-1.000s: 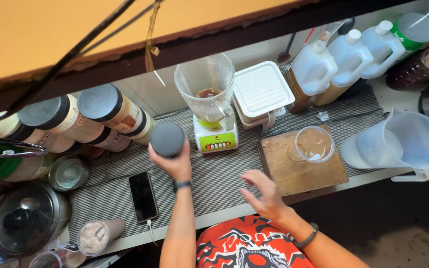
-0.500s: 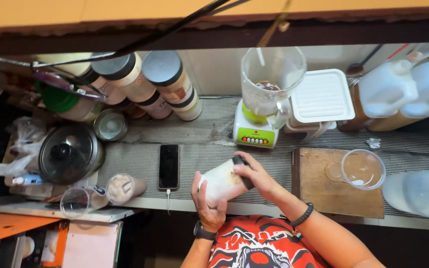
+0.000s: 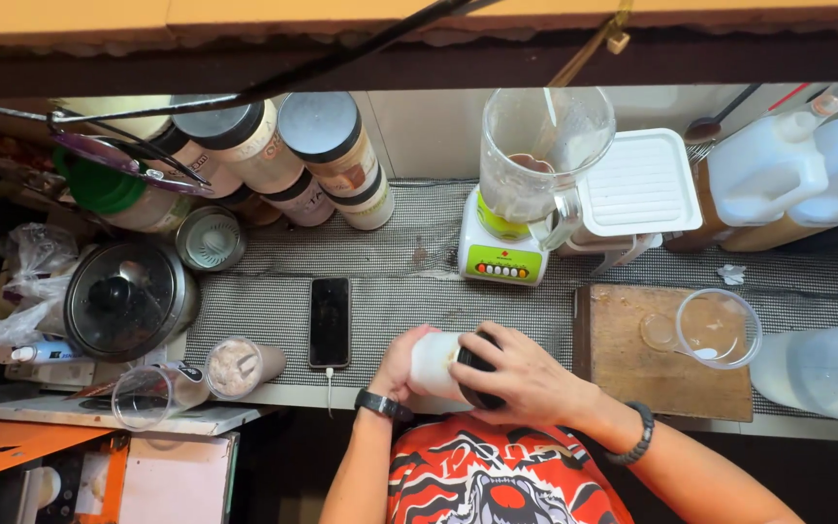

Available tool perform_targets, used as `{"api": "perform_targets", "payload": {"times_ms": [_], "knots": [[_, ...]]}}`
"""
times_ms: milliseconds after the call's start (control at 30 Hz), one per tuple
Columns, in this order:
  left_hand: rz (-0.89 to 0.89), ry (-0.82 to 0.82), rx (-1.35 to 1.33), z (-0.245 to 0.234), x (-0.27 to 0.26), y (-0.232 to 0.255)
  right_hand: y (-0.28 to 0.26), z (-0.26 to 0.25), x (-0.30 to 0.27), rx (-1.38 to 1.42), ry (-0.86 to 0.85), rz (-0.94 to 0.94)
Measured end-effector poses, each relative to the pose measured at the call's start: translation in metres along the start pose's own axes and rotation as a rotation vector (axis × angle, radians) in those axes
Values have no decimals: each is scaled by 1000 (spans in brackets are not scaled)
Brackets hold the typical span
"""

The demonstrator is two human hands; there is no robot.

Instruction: The person scoops ingredients from containers into a blender jar, adds ice, and places the jar on the blender base. They also scoop black pearls into a cup and seal it with a lid.

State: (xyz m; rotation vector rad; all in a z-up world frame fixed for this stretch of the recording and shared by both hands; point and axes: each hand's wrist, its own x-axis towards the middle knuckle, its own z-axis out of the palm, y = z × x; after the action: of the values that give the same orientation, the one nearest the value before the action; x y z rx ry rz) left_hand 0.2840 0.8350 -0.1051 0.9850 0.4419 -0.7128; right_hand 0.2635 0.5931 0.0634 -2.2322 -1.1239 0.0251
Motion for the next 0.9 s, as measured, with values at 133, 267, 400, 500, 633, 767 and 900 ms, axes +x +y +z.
{"api": "perform_targets", "payload": {"times_ms": [133, 267, 400, 500, 633, 767, 900], "knots": [[-102, -71, 12, 8, 2, 5, -8, -7, -5, -126, 91, -164], [52, 12, 63, 10, 2, 1, -13, -1, -9, -3, 156, -54], [437, 116, 273, 16, 7, 4, -5, 24, -10, 392, 227, 796], [348, 82, 341, 12, 17, 11, -5, 25, -12, 350, 257, 794], [4, -74, 229, -33, 48, -4, -14, -5, -21, -124, -22, 90], [-161, -187, -52, -44, 33, 3, -6, -14, -33, -96, -102, -9], [-39, -91, -246, -22, 1, 24, 27, 18, -53, -360, 170, 191]]}}
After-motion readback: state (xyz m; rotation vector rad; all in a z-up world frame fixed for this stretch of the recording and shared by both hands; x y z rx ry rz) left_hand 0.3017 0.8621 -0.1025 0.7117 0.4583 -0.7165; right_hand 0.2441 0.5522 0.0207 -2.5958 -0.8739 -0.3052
